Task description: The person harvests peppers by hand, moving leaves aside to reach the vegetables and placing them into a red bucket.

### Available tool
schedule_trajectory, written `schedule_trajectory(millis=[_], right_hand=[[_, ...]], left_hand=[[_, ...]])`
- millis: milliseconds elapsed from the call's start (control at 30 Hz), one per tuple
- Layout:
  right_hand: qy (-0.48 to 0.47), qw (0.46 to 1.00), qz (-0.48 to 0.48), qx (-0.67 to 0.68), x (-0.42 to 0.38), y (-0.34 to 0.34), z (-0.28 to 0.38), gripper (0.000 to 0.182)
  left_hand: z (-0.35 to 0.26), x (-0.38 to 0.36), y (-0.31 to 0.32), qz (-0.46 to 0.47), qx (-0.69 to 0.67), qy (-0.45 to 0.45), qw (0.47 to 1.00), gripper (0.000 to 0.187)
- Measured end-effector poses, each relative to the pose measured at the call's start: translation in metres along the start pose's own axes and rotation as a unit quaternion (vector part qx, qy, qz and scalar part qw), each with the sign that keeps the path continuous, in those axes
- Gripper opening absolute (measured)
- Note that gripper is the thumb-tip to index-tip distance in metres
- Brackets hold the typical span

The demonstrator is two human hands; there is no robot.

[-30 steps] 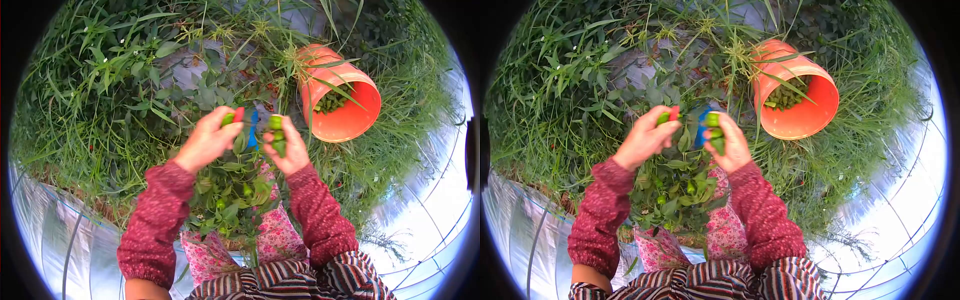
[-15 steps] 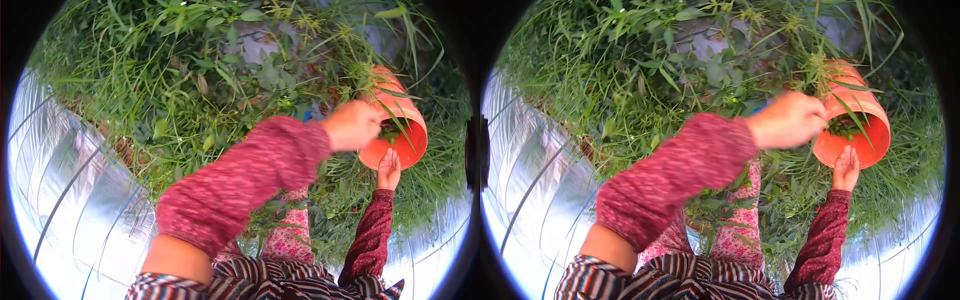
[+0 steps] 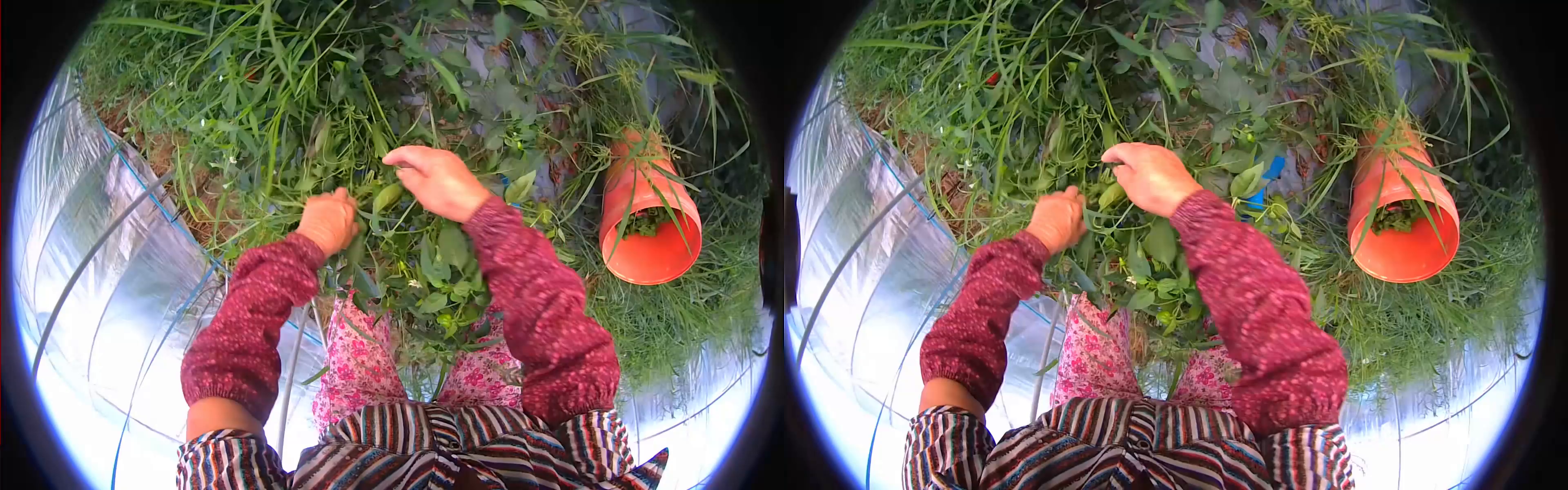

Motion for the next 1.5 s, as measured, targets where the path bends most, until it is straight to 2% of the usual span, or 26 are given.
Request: schedule_trajectory(millis=[33,67,100,167,233,300,333,400,433,500,533,633,700,733,833,900,967,1033,1067,1100,1167,1233,1267,1300,1367,1500], right_hand=[[0.027,0.997,0.028,-0.069,0.007,0.021,-0.012,0.034],[0.027,0.995,0.057,-0.082,0.012,0.044,-0.021,0.036],[0.025,0.992,0.085,-0.094,0.014,0.063,-0.028,0.038],[0.032,0.971,0.199,-0.128,0.007,0.102,-0.044,0.041],[0.159,0.907,0.343,-0.182,-0.025,0.113,-0.059,0.040],[0.050,0.887,0.374,-0.267,-0.051,0.124,-0.070,0.026],[0.032,0.881,0.353,-0.312,-0.064,0.123,-0.078,0.029],[0.057,0.877,0.371,-0.299,-0.083,0.120,-0.075,0.032],[0.071,0.877,0.371,-0.298,-0.090,0.118,-0.076,0.032],[0.060,0.881,0.355,-0.306,-0.097,0.112,-0.075,0.033],[0.045,0.888,0.338,-0.308,-0.101,0.110,-0.073,0.035],[0.020,0.889,0.329,-0.317,-0.106,0.103,-0.066,0.034],[0.031,0.900,0.318,-0.296,-0.107,0.101,-0.063,0.032],[0.031,0.900,0.316,-0.298,-0.106,0.104,-0.062,0.031],[0.042,0.888,0.334,-0.313,-0.104,0.110,-0.061,0.031],[0.008,0.900,0.296,-0.320,-0.104,0.109,-0.057,0.031],[0.010,0.907,0.282,-0.312,-0.105,0.107,-0.057,0.033],[-0.016,0.921,0.237,-0.309,-0.106,0.102,-0.051,0.033],[-0.017,0.922,0.237,-0.306,-0.108,0.102,-0.049,0.033],[-0.026,0.930,0.216,-0.296,-0.106,0.098,-0.042,0.033],[-0.040,0.939,0.191,-0.284,-0.104,0.091,-0.032,0.034],[-0.035,0.938,0.219,-0.267,-0.110,0.090,-0.032,0.033],[-0.037,0.937,0.223,-0.265,-0.112,0.089,-0.031,0.032],[-0.042,0.939,0.218,-0.264,-0.115,0.088,-0.030,0.032],[-0.049,0.924,0.248,-0.287,-0.119,0.093,-0.034,0.032],[-0.036,0.912,0.281,-0.298,-0.126,0.098,-0.036,0.031]], left_hand=[[-0.009,0.000,0.019,-0.054,-0.137,0.027,0.989,0.037],[-0.023,-0.006,0.030,-0.016,-0.202,0.057,0.978,0.033],[-0.041,-0.016,0.036,-0.048,-0.273,0.104,0.955,0.028],[-0.073,-0.030,0.049,-0.017,-0.323,0.138,0.936,0.026],[-0.094,-0.043,0.040,-0.027,-0.351,0.171,0.920,0.024],[-0.100,-0.042,0.040,-0.008,-0.384,0.193,0.903,0.022],[-0.093,-0.041,0.034,-0.013,-0.391,0.192,0.900,0.022],[-0.058,-0.036,0.002,-0.081,-0.525,0.208,0.821,0.020],[-0.029,-0.020,-0.005,-0.135,-0.585,0.168,0.782,0.018],[0.034,0.000,-0.016,-0.222,-0.558,-0.009,0.800,0.019],[0.055,0.008,-0.022,-0.270,-0.522,-0.033,0.809,0.026],[0.058,0.069,0.022,-0.195,-0.424,-0.049,0.883,0.075],[0.031,0.093,0.057,-0.023,-0.425,-0.094,0.900,0.099],[0.018,0.091,0.057,0.008,-0.366,-0.122,0.923,0.108],[0.006,0.088,0.057,0.019,-0.339,-0.182,0.923,0.114],[0.009,0.094,0.064,0.013,-0.319,-0.205,0.925,0.111],[0.022,0.097,0.064,-0.008,-0.320,-0.220,0.921,0.089],[0.045,0.102,0.076,0.070,-0.328,-0.190,0.923,0.059],[0.061,0.098,0.070,0.027,-0.342,-0.193,0.919,0.040],[0.077,0.107,0.080,0.000,-0.381,-0.160,0.911,0.043],[0.115,0.107,0.091,-0.043,-0.510,-0.097,0.854,0.045],[0.148,0.082,0.090,-0.020,-0.702,-0.090,0.706,0.048],[0.150,0.078,0.094,0.112,-0.781,-0.017,0.615,0.050],[0.163,0.084,0.103,0.107,-0.778,-0.020,0.618,0.050],[0.205,0.100,0.121,-0.016,-0.732,-0.093,0.675,0.052],[0.228,0.108,0.119,0.030,-0.693,-0.097,0.713,0.032]])
Point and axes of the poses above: each hand's wrist, its own x-axis towards the middle knuckle, its own y-axis out of the palm, z = x × y, the point moved 9 cm from there along x, towards the middle knuckle, and after that the axes turned 9 degrees about -y, right-handed, at the moved point
